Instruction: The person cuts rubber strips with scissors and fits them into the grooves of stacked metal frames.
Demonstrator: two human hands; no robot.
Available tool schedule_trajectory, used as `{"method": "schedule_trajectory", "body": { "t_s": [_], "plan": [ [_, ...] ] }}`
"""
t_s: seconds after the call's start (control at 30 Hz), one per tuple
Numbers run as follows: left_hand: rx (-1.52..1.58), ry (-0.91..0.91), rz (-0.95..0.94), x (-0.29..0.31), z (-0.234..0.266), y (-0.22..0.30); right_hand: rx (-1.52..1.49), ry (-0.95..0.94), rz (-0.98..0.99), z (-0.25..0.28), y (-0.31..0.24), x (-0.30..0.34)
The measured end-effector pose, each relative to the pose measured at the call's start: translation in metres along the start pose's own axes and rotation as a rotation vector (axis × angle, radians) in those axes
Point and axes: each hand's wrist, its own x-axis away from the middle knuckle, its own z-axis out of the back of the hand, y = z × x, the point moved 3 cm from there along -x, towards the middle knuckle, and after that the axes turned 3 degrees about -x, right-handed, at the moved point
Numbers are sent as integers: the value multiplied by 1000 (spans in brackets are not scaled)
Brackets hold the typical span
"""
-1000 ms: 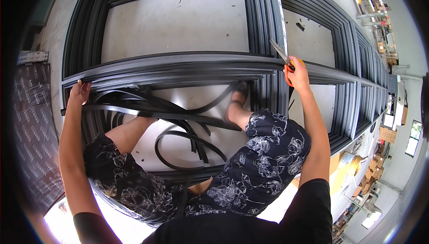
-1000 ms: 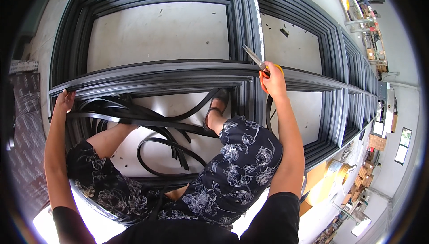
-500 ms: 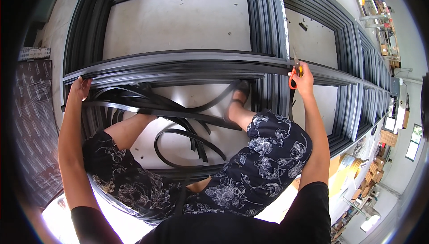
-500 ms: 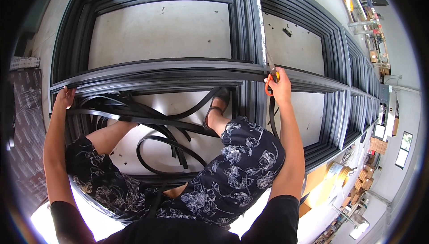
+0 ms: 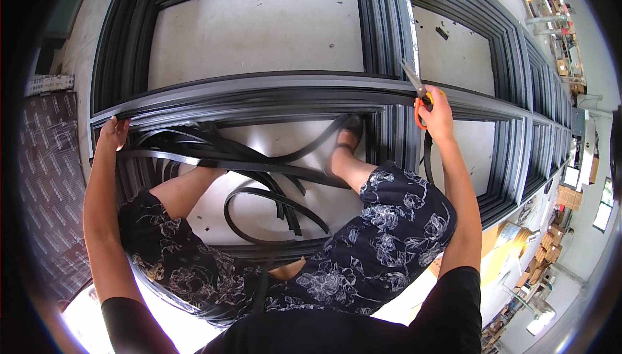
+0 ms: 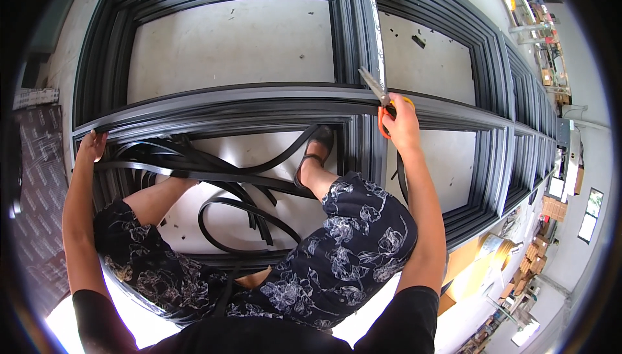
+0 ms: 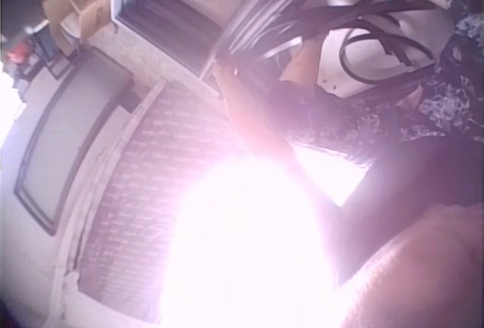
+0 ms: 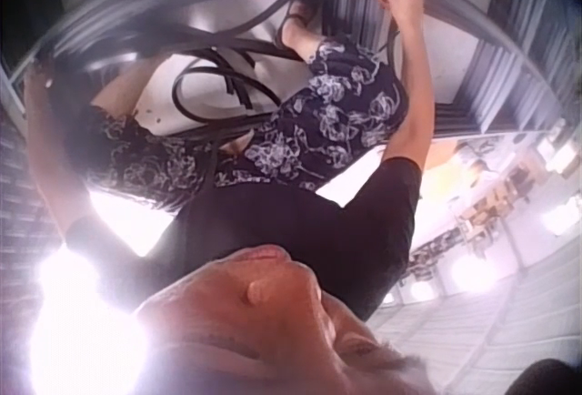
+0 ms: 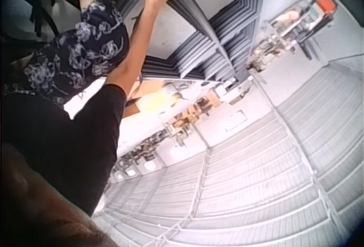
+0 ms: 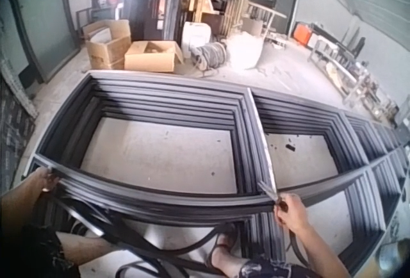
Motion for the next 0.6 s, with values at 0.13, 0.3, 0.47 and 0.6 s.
{"method": "schedule_trajectory", "body": {
  "t_s": [0.13, 0.3, 0.47, 0.6],
  "plan": [
    [-15, 27, 5, 4, 1, 2, 57, -10, 42, 1, -4, 0],
    [-9, 44, -39, -10, 13, 6, -4, -107, -17, -2, -6, -5],
    [-39, 33, 0, 8, 0, 2, -209, -21, -89, 0, 4, 4],
    [-27, 22, -8, -3, 6, 4, -232, -10, -55, -1, 4, -5]
  ]
}}
